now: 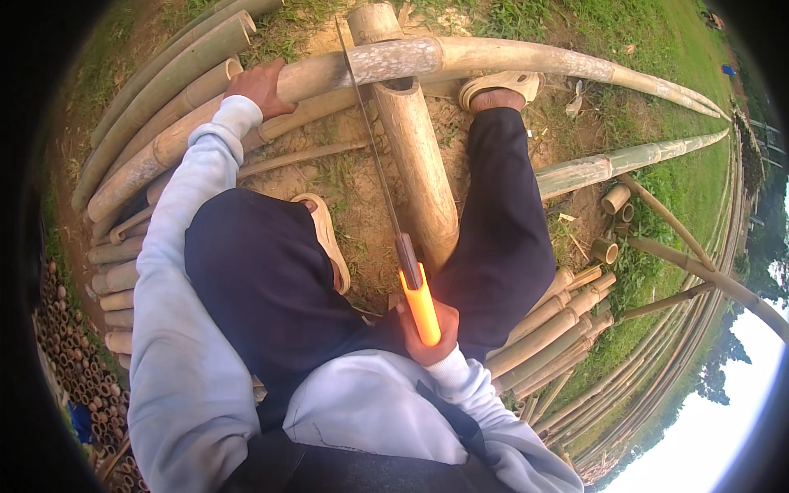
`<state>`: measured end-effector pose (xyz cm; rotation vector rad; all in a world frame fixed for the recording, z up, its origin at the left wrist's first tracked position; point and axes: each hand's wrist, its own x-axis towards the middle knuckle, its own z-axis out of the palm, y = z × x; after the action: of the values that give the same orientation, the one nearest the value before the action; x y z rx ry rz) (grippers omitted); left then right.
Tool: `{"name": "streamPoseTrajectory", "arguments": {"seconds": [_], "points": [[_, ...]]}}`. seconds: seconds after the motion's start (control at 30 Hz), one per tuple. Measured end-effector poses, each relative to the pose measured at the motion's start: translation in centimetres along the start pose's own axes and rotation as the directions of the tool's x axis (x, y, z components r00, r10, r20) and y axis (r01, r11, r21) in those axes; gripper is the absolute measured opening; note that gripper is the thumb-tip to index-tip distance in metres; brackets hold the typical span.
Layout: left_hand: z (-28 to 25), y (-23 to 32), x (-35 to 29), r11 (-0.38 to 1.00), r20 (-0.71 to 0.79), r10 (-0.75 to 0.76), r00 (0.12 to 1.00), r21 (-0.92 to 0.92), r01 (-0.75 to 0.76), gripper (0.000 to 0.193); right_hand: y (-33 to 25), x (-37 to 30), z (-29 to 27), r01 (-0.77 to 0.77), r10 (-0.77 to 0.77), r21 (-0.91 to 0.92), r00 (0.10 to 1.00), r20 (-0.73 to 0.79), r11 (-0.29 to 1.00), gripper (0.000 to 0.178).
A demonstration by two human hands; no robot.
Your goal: The person sits on the ground and uses a hand saw to cut bamboo poles into shorter sections. They hold each pole steady with their left hand and saw with their right, stacking the cut pieces nearby.
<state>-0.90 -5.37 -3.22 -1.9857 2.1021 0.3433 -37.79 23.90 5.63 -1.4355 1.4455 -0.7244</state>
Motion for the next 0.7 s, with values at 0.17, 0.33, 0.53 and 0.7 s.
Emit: {"name": "streamPoseTrajectory", "arguments": {"seconds": [0.17,0.33,0.53,0.7], "points": [[-0.1,0.3,0.9,1.0,-0.019,-0.025,1.0,0.003,0.025,0.072,-0.6,8.3,1.7,-0.042,0.043,0.092,0.999,-0.013,0.995,0.016],[-0.3,0.2,1.2,1.0,-0.057,0.025,0.998,0.019,-0.024,0.071,-2.0,16.6,4.5,0.122,-0.116,0.137,0.992,-0.049,0.983,0.02],[0.6,-0.8,1.2,1.0,-0.068,-0.01,0.998,0.003,0.011,0.071,-1.3,-1.0,-0.7,-0.078,0.078,-0.004,0.997,0.029,0.997,0.026],[0.0,0.5,1.2,1.0,-0.057,0.004,0.998,0.015,-0.003,0.07,-1.7,14.7,3.0,0.038,-0.033,0.152,0.999,-0.038,0.988,0.015]]}}
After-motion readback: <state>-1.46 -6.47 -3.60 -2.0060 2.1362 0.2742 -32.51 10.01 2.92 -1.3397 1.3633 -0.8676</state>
